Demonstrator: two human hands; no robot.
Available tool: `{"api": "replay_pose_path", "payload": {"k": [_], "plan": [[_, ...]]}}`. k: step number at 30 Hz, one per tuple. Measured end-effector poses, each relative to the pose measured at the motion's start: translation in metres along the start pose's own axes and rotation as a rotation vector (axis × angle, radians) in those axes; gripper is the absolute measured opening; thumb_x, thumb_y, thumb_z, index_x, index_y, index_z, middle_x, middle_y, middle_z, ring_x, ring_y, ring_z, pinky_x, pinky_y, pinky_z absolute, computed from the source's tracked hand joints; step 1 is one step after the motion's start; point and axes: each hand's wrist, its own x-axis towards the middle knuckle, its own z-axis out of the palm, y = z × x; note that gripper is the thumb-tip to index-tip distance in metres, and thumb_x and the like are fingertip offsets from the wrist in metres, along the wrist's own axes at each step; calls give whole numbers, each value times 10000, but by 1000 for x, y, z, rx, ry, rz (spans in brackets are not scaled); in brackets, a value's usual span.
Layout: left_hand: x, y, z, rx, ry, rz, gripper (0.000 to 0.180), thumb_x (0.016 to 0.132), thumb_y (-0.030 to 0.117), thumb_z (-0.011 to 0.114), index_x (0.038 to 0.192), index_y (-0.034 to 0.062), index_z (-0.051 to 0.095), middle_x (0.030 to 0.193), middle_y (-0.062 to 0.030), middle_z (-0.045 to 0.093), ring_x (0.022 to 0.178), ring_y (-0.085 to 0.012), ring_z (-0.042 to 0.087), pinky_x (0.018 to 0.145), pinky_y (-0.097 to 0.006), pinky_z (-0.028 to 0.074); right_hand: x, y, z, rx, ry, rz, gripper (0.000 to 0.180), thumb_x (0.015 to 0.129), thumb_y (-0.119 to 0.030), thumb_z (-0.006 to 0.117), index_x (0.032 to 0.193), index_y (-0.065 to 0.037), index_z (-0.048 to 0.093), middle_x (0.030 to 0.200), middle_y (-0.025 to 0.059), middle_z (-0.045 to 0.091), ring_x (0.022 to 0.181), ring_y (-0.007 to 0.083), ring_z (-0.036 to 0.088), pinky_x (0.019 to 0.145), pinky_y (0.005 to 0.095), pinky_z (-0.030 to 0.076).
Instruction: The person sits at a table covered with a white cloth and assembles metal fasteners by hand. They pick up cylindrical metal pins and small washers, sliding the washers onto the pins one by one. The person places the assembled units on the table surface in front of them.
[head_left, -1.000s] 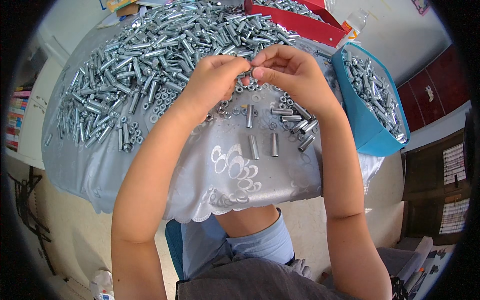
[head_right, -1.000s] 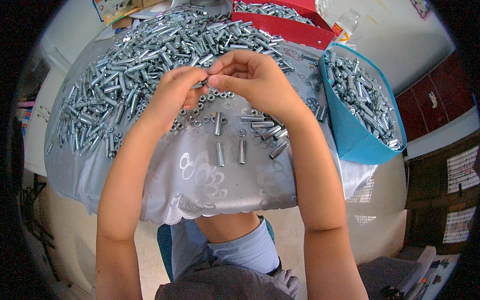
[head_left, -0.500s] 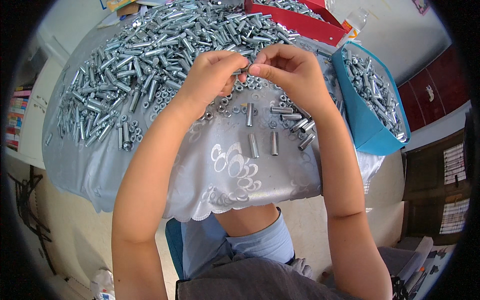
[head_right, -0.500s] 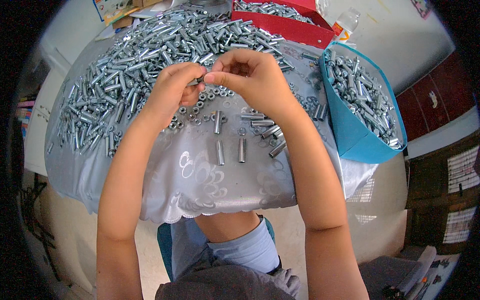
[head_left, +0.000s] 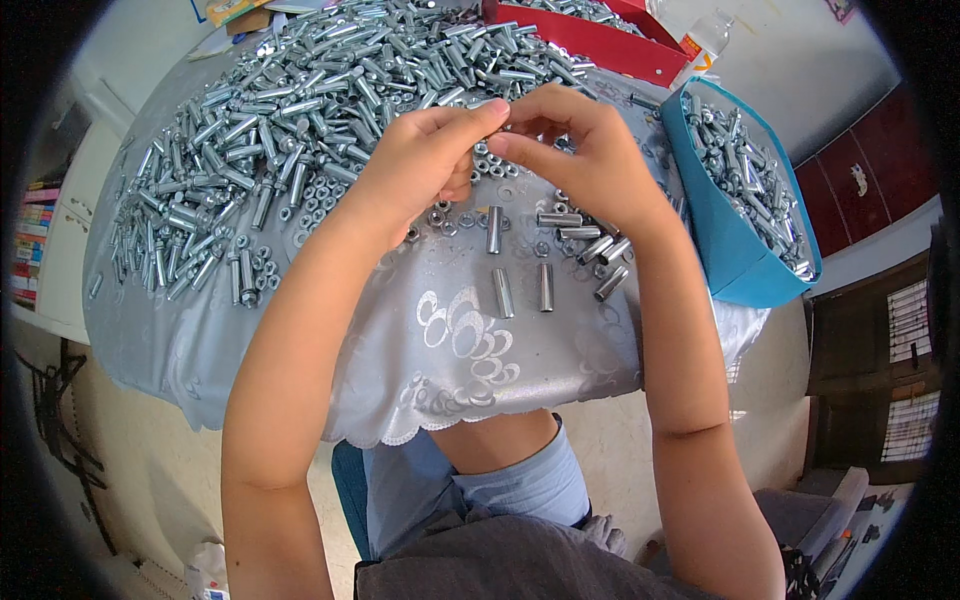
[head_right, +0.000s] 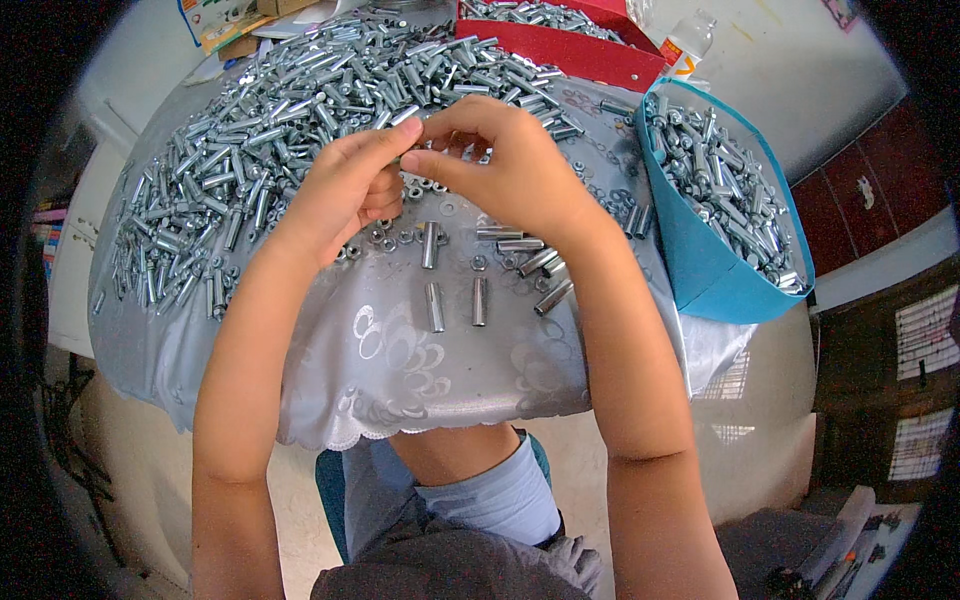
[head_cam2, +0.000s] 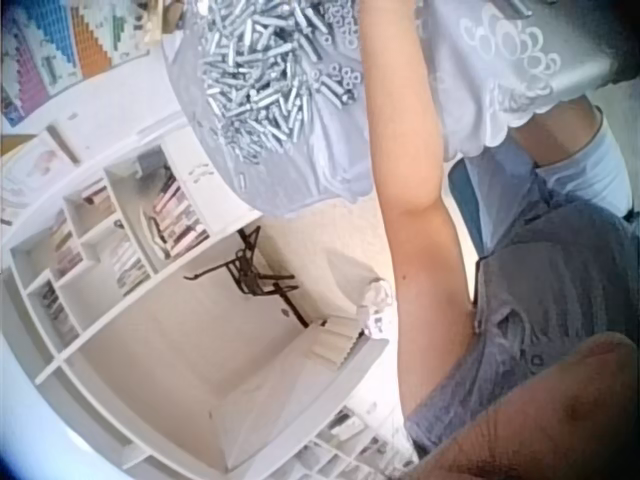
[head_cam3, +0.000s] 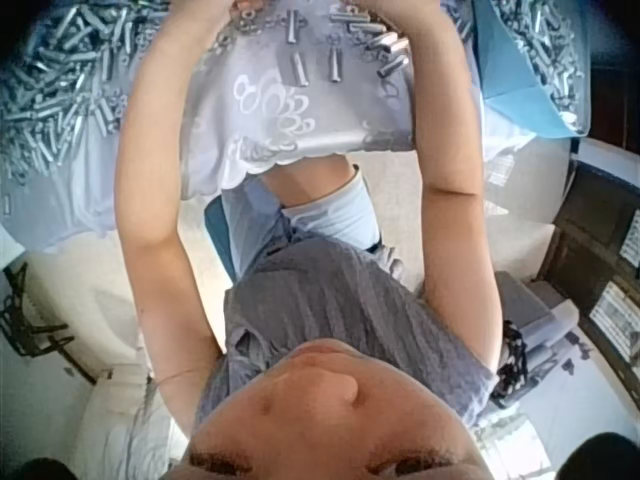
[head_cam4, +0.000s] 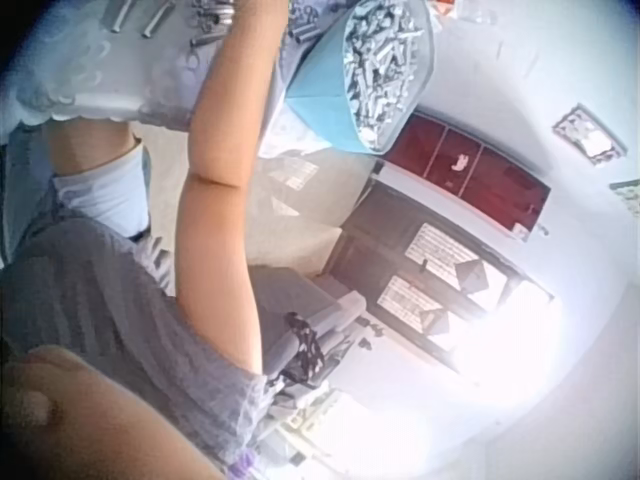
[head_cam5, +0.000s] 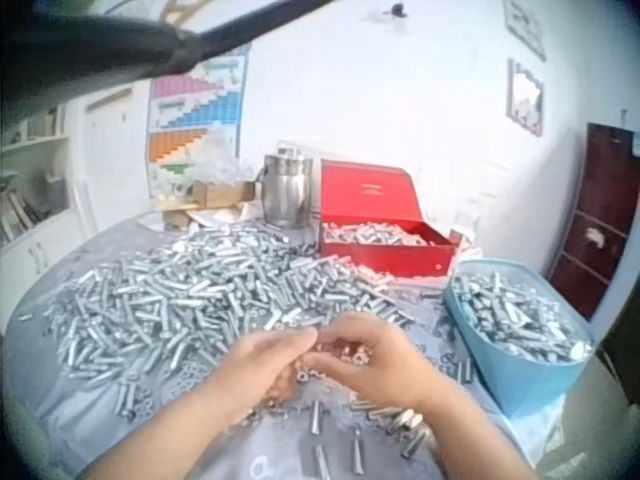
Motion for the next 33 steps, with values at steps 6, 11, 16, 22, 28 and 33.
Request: {"api": "replay_pose_path", "payload": {"k": [6,11,16,22,28,33], "plan": [[2,-6,1,44,-16,-46,261,841,315,589,729,87,534,508,87,291,458,-43,248,453,-215,223,-3,-1,-10,-93,-104,173,158,753,-142,683,851,-23,648,717,-5,582,616,43,461,559,193,375],[0,-3,2,49,62,-27,334,800,329,611,627,58,518,489,44,367,435,-70,298,439,-230,268,-1,-1,-11,-12,-76,214,139,749,-138,672,819,-19,658,665,1,588,585,40,462,522,203,365],[-1,5,0,-73,123,-39,295,789,308,600,702,40,510,449,60,297,419,-64,260,440,-225,241,-5,10,-15,-315,-127,307,175,724,-146,670,823,-3,668,674,72,618,580,96,511,556,242,412],[0,4,-4,-114,48,-30,259,791,280,584,728,43,501,442,73,271,407,-54,234,441,-228,231,-9,31,-11,-461,-198,364,209,697,-155,675,863,-28,676,724,128,633,640,205,584,640,310,461],[-2,3,2,-77,71,-39,199,825,224,547,731,62,481,458,80,222,402,-44,198,424,-224,192,-8,23,-9,-460,-228,356,192,707,-154,660,853,-30,672,742,131,630,676,230,590,653,320,460],[-2,4,3,-49,64,-48,198,828,216,537,734,49,489,463,79,218,411,-44,201,428,-223,199,-11,28,-6,-450,-223,306,160,719,-150,646,809,-18,647,771,128,598,736,256,575,686,339,449]]}}
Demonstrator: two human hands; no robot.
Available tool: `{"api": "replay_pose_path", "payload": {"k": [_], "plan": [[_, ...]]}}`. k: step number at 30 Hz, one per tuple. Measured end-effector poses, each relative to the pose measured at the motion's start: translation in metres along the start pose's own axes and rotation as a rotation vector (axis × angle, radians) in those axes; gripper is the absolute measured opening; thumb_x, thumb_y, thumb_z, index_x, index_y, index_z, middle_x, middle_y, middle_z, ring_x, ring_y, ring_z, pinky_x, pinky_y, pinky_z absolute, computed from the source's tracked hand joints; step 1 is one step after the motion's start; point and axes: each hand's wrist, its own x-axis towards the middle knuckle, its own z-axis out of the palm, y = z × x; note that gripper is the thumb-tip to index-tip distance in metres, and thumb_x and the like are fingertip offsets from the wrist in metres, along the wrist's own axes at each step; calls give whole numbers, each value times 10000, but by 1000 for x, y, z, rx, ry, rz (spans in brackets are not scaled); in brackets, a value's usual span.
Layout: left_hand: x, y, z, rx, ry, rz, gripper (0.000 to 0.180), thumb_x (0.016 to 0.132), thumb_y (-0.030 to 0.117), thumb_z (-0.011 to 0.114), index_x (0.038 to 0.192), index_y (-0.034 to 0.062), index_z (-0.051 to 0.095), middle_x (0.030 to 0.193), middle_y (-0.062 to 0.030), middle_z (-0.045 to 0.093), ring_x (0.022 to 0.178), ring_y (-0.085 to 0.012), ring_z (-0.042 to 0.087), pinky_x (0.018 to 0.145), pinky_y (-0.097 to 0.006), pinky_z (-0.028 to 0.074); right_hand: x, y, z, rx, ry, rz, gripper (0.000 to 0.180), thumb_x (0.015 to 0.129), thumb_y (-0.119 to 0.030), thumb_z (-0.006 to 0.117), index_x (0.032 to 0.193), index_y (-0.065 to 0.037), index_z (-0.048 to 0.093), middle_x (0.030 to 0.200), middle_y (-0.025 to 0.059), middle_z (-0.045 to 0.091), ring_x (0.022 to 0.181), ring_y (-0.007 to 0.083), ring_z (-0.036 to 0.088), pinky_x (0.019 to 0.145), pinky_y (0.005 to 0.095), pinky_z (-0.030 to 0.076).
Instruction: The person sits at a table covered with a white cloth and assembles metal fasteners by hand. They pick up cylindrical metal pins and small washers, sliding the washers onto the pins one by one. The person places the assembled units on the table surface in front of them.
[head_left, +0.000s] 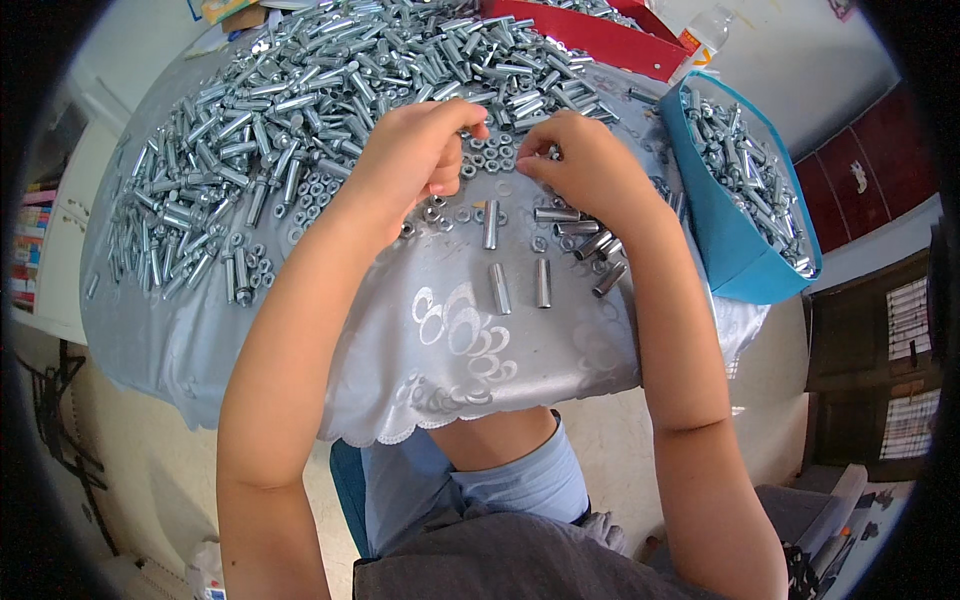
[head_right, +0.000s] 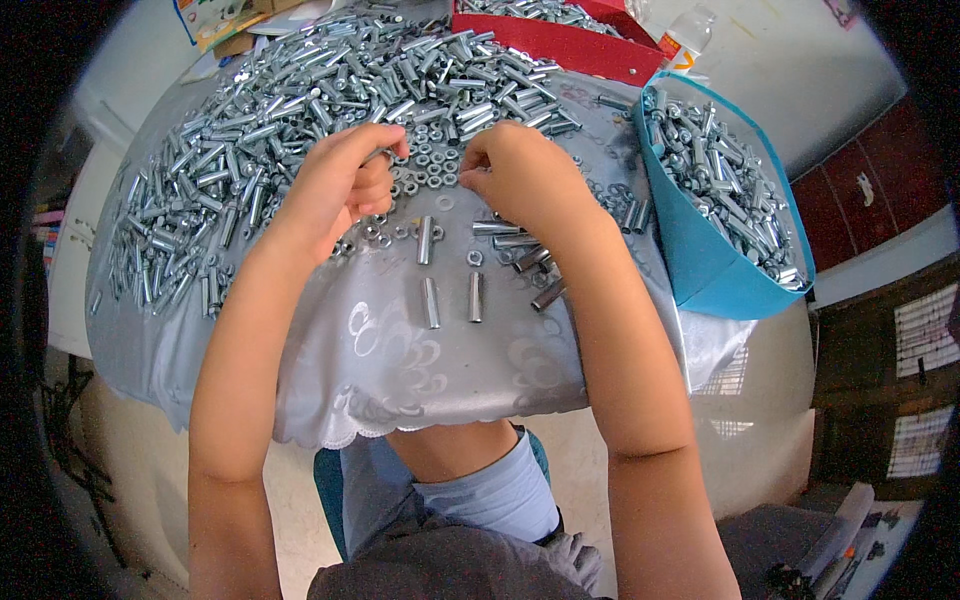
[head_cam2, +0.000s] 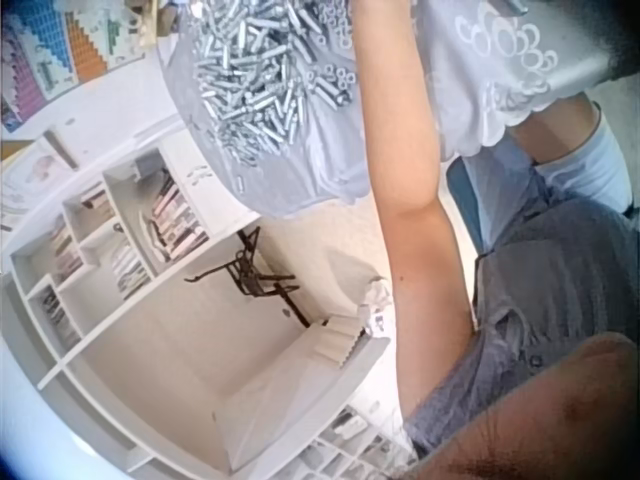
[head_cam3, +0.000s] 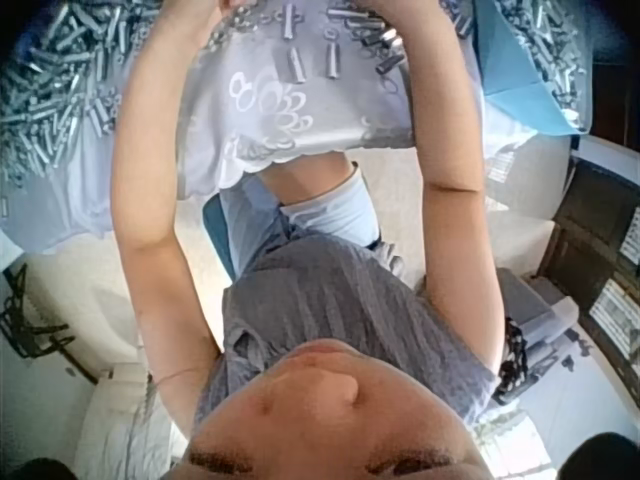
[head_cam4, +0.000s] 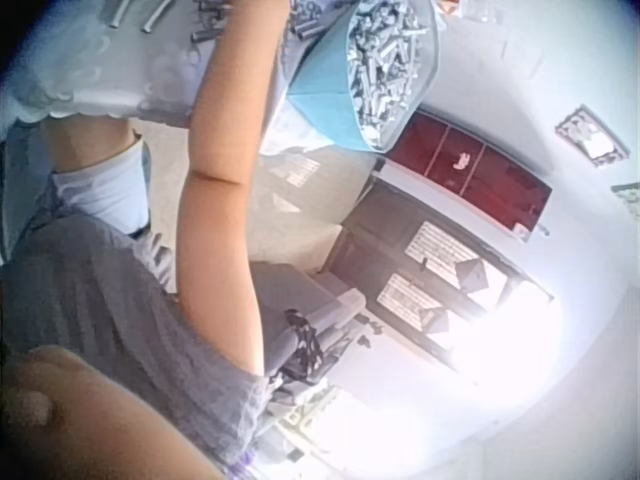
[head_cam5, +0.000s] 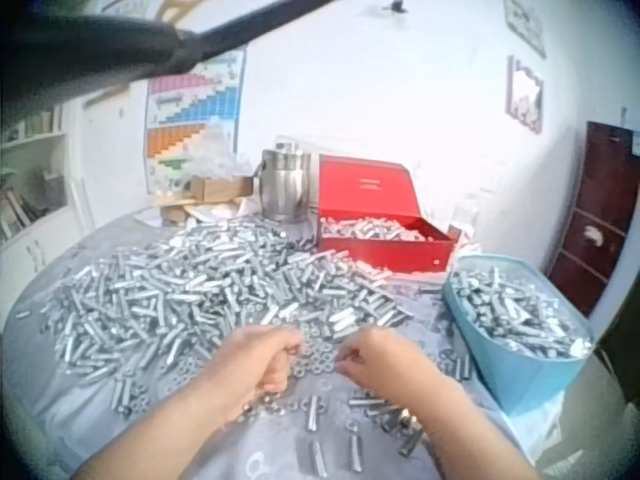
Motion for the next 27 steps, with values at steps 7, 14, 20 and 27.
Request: {"api": "replay_pose_path", "payload": {"k": [7,14,20,27], "plan": [[2,-2,-2,33,2,-5,204,833,225,521,741,46,491,473,78,214,424,-50,202,435,-222,209,0,8,5,-55,107,-68,150,710,-178,651,797,-56,652,880,128,584,852,293,568,743,367,454],[2,-2,-1,56,-11,-8,203,828,223,525,743,41,493,476,74,220,426,-49,208,434,-222,217,0,7,4,-64,80,-57,163,727,-190,636,817,-55,653,877,128,589,842,293,575,734,376,458],[1,-2,-2,90,-17,10,217,830,230,535,738,37,499,471,75,235,424,-48,211,429,-223,217,2,8,5,-78,148,-101,193,767,-187,593,834,-10,626,825,150,584,775,297,582,696,369,462],[-2,-2,1,161,34,31,238,823,252,554,759,24,531,462,85,255,419,-43,203,427,-219,205,4,-21,-1,669,-24,-11,172,877,-171,518,895,-4,557,788,-8,546,728,58,478,632,208,393]]}}
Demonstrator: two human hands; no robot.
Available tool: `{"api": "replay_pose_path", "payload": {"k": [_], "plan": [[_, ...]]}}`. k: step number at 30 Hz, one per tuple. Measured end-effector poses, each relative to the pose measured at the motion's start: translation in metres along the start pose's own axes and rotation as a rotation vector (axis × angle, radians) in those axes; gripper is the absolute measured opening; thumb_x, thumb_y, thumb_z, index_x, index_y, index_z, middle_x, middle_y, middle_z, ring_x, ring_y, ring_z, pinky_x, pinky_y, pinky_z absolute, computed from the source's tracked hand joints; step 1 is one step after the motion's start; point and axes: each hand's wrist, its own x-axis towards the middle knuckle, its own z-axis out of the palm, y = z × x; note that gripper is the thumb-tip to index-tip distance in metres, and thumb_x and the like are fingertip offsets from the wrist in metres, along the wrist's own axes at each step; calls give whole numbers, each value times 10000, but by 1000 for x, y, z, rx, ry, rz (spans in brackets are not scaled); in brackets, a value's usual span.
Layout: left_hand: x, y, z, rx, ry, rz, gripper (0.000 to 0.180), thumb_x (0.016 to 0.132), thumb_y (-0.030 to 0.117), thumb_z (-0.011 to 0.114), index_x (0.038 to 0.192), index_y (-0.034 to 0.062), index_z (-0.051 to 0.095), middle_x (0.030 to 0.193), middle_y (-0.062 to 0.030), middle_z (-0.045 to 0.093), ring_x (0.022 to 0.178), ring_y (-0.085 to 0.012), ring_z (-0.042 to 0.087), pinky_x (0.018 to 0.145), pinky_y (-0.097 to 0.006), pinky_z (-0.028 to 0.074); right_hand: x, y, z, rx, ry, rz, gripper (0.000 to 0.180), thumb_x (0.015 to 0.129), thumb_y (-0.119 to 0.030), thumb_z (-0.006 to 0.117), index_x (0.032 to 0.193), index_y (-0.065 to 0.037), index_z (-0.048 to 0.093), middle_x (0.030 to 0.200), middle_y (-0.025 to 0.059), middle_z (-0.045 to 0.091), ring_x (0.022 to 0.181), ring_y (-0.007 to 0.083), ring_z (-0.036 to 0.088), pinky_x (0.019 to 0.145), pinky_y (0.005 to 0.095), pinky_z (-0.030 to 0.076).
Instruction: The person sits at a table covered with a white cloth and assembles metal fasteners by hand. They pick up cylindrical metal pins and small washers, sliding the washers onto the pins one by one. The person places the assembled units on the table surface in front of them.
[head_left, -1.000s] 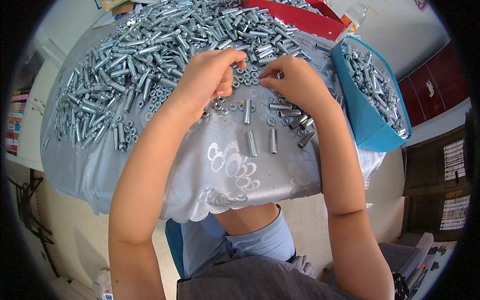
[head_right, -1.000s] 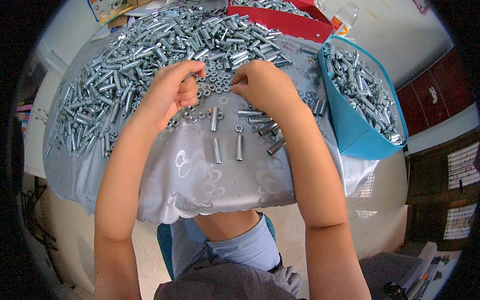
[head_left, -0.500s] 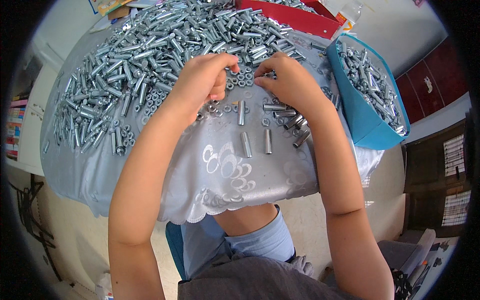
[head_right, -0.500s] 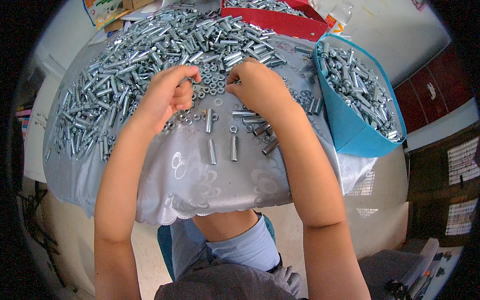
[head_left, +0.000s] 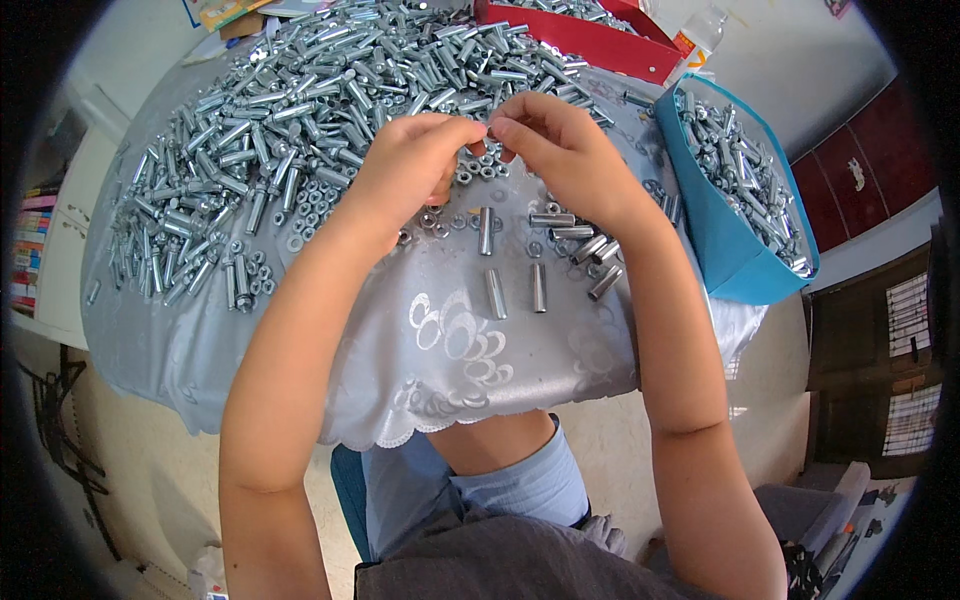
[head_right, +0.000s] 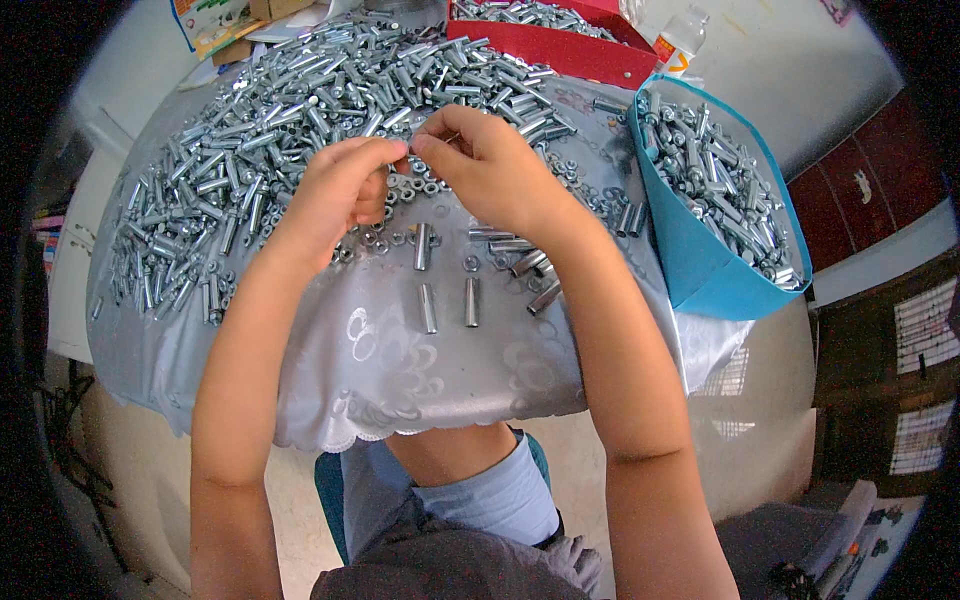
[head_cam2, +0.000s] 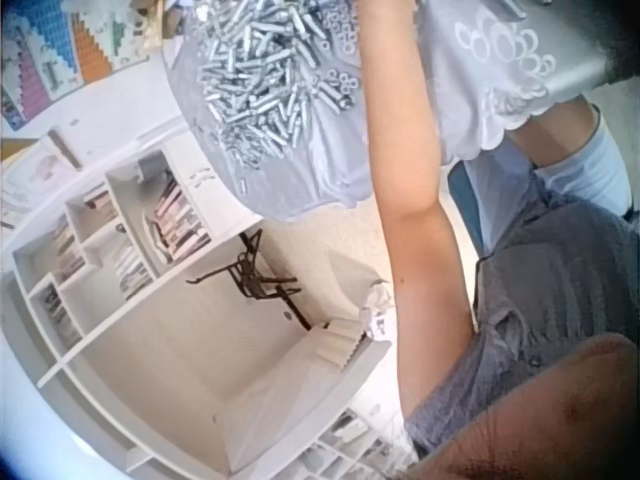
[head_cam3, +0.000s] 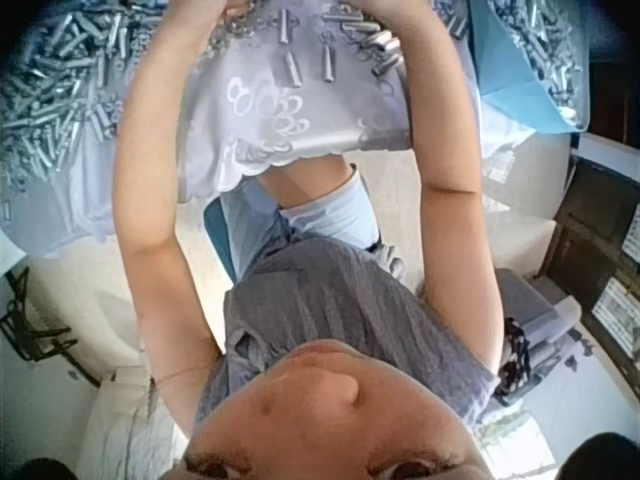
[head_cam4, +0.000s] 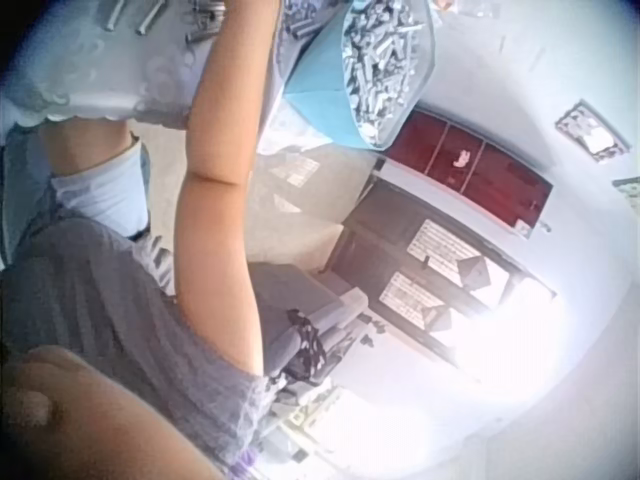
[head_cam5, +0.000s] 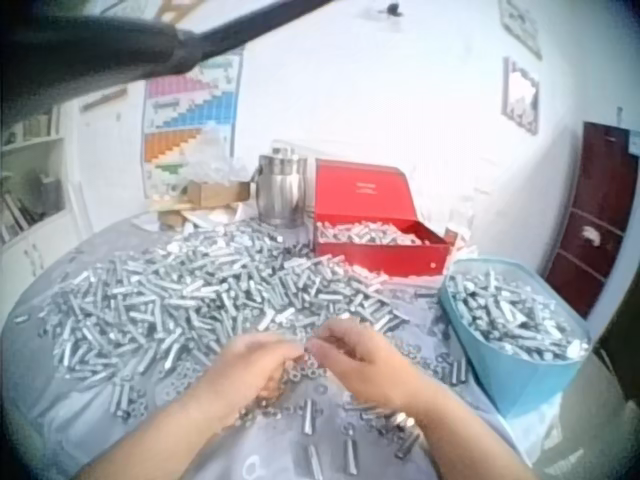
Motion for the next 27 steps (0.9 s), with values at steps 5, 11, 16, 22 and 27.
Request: {"api": "replay_pose_path", "payload": {"k": [5,11,16,22,27], "plan": [[0,1,0,-14,-11,-2,243,826,253,543,765,19,533,465,89,237,416,-46,201,428,-219,201,0,-2,1,-33,57,-37,158,872,-150,530,897,-1,574,799,-8,566,753,62,500,678,209,407],[2,0,-4,-60,-68,0,245,827,251,521,764,15,533,458,78,229,412,-55,203,436,-225,217,1,-2,1,54,55,-76,173,857,-160,569,917,-1,601,817,7,603,746,63,514,688,214,419],[4,-2,-6,-140,-125,-4,237,827,252,508,743,31,526,448,78,221,408,-56,206,439,-224,221,4,4,6,175,118,-163,167,832,-140,606,880,20,619,723,-7,583,652,33,496,582,191,407],[2,1,-6,-212,-96,-22,235,825,254,507,708,50,503,447,82,228,401,-49,200,434,-223,213,1,-4,4,126,101,-88,196,822,-170,626,907,6,625,813,20,615,729,67,519,666,211,425],[2,2,-6,-185,-125,-35,251,824,274,518,725,45,489,448,85,223,395,-45,197,423,-218,200,2,1,4,147,138,-135,162,796,-119,648,878,20,640,744,20,626,672,46,547,606,182,443]]}}
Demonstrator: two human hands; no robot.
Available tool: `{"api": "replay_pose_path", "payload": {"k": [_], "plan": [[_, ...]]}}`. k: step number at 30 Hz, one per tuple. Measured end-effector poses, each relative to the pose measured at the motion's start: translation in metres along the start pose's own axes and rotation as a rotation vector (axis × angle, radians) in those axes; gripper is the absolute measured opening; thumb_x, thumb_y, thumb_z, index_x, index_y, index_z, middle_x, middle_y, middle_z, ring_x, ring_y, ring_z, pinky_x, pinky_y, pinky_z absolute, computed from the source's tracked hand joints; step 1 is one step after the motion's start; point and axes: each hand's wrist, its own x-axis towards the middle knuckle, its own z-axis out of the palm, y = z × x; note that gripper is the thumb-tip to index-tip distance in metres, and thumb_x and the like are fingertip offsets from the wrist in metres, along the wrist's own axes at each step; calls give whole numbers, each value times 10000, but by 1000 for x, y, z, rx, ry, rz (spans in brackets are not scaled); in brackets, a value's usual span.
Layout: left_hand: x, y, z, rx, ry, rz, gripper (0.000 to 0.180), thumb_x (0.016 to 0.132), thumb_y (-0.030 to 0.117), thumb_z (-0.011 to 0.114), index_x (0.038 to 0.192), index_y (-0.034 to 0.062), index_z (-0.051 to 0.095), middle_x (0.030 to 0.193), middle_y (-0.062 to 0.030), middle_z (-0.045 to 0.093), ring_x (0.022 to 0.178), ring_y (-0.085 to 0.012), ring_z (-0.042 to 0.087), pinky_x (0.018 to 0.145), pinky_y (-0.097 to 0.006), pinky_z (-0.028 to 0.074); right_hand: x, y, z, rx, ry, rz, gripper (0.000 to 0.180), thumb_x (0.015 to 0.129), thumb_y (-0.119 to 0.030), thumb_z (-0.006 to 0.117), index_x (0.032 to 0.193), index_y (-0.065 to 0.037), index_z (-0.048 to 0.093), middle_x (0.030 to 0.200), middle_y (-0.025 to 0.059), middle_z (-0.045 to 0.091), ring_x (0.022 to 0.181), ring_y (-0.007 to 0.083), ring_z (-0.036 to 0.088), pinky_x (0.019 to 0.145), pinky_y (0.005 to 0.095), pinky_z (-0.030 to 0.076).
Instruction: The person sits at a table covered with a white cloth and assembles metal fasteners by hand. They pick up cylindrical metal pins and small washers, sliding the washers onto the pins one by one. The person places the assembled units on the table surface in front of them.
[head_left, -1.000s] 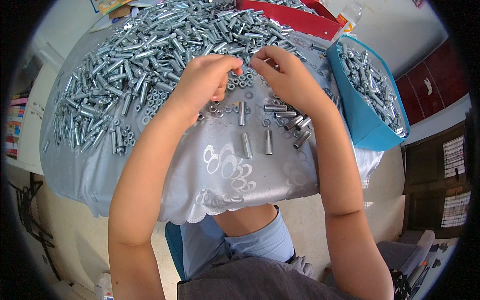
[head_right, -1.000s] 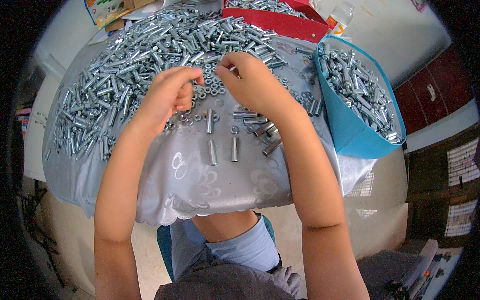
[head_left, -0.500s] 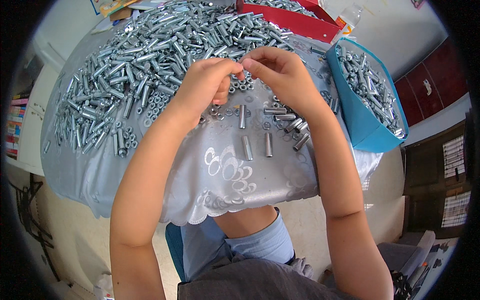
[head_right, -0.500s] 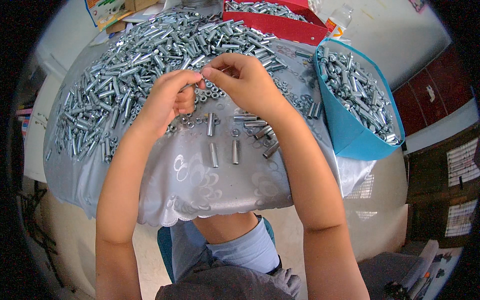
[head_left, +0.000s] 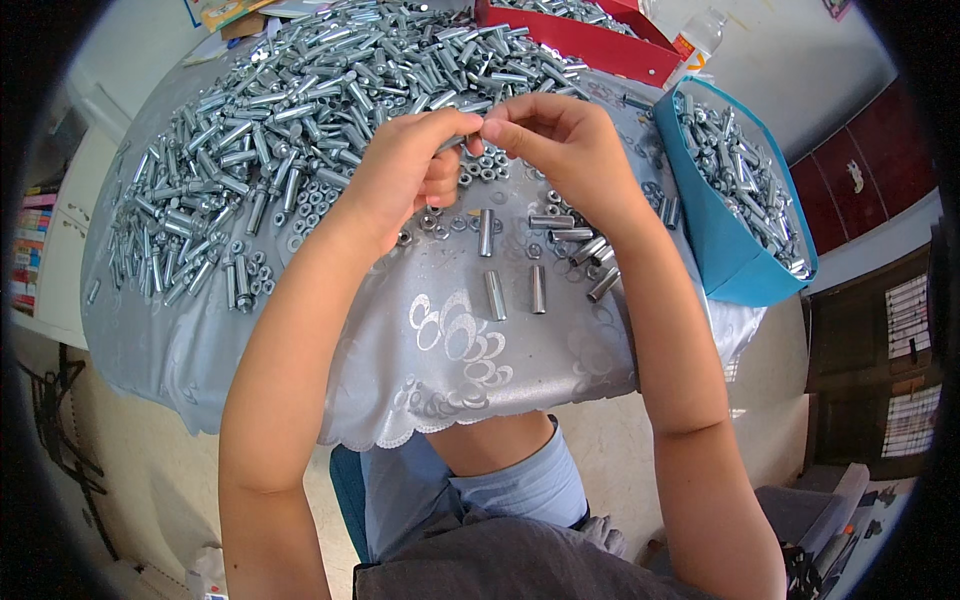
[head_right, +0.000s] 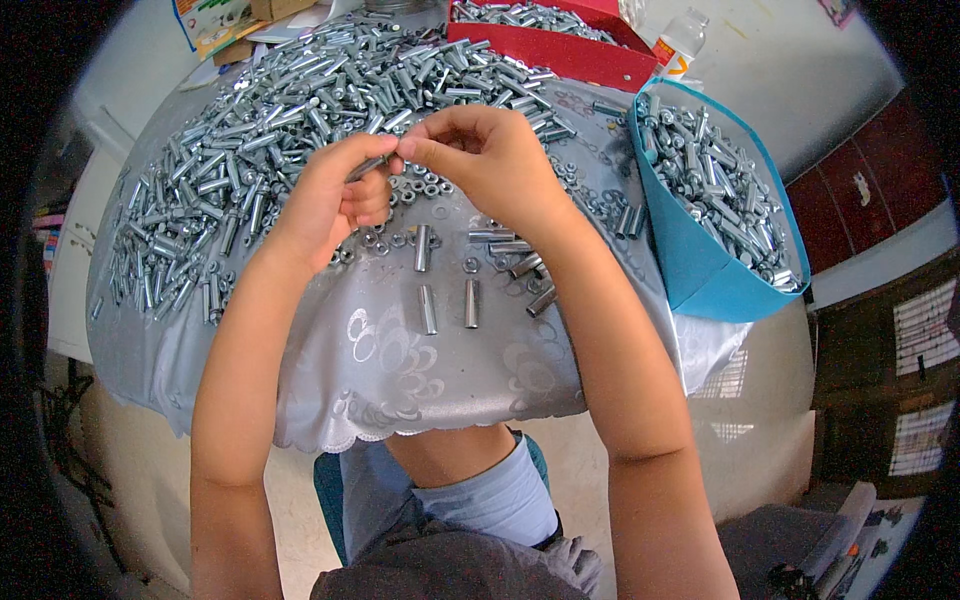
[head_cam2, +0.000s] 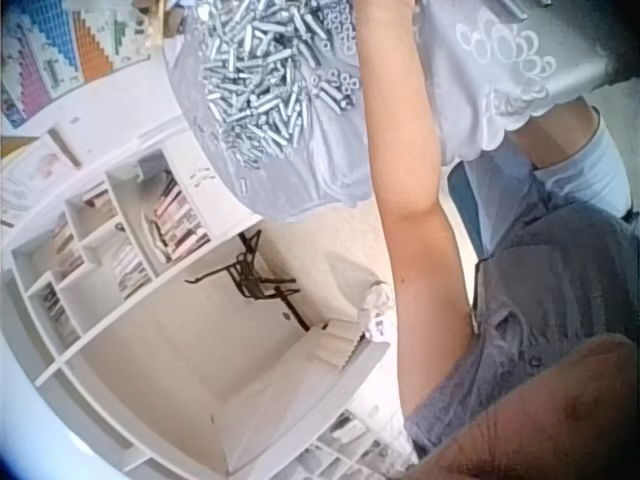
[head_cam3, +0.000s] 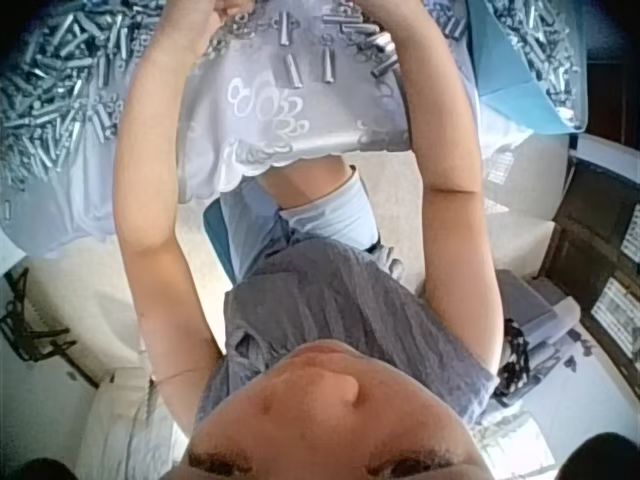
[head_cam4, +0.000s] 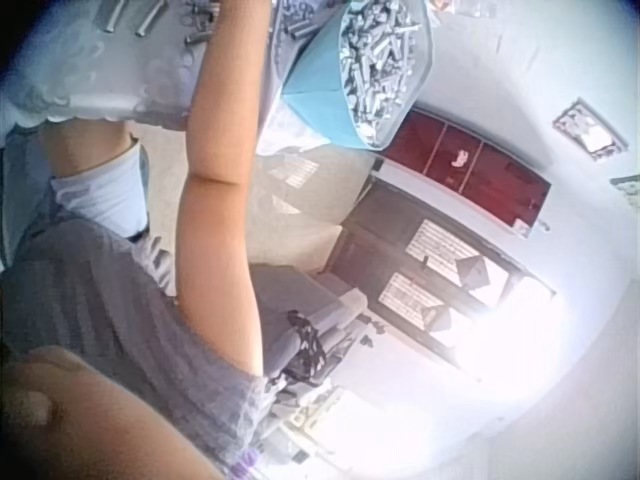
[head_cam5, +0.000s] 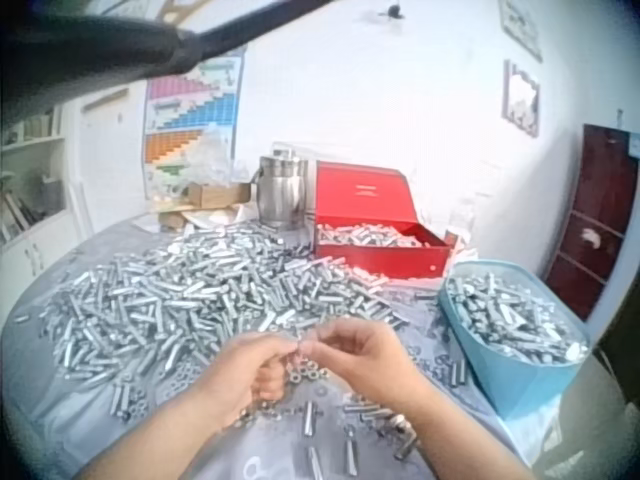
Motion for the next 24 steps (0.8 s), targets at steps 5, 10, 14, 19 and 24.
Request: {"api": "replay_pose_path", "payload": {"k": [5,10,14,19,24], "plan": [[-1,-1,0,16,-26,-18,301,837,323,526,732,45,479,449,86,217,388,-43,193,413,-213,190,0,0,0,0,-43,-13,167,789,-121,656,871,24,642,739,41,638,671,56,565,616,188,455],[0,-1,2,-3,24,-61,333,863,364,517,718,67,482,449,88,216,386,-42,190,403,-213,189,-1,1,3,23,-62,38,181,786,-124,657,870,35,640,754,63,644,689,72,581,632,196,461],[1,-1,-1,-2,-5,-79,323,854,353,544,666,96,485,461,89,242,398,-42,186,408,-221,203,-2,-6,3,-27,-80,22,204,785,-141,661,891,33,639,761,60,643,702,77,581,642,207,462],[2,0,1,-33,-23,-37,313,864,346,545,716,78,486,455,92,223,393,-39,191,401,-213,196,-3,-11,-2,101,-78,16,192,792,-136,652,883,33,642,770,46,635,750,83,577,684,217,459],[3,0,-6,-88,18,-46,283,832,311,566,739,53,499,457,93,221,402,-40,193,421,-214,200,0,-4,-6,-248,31,-26,178,764,-150,646,847,7,642,734,71,622,692,123,574,635,263,450]]}}
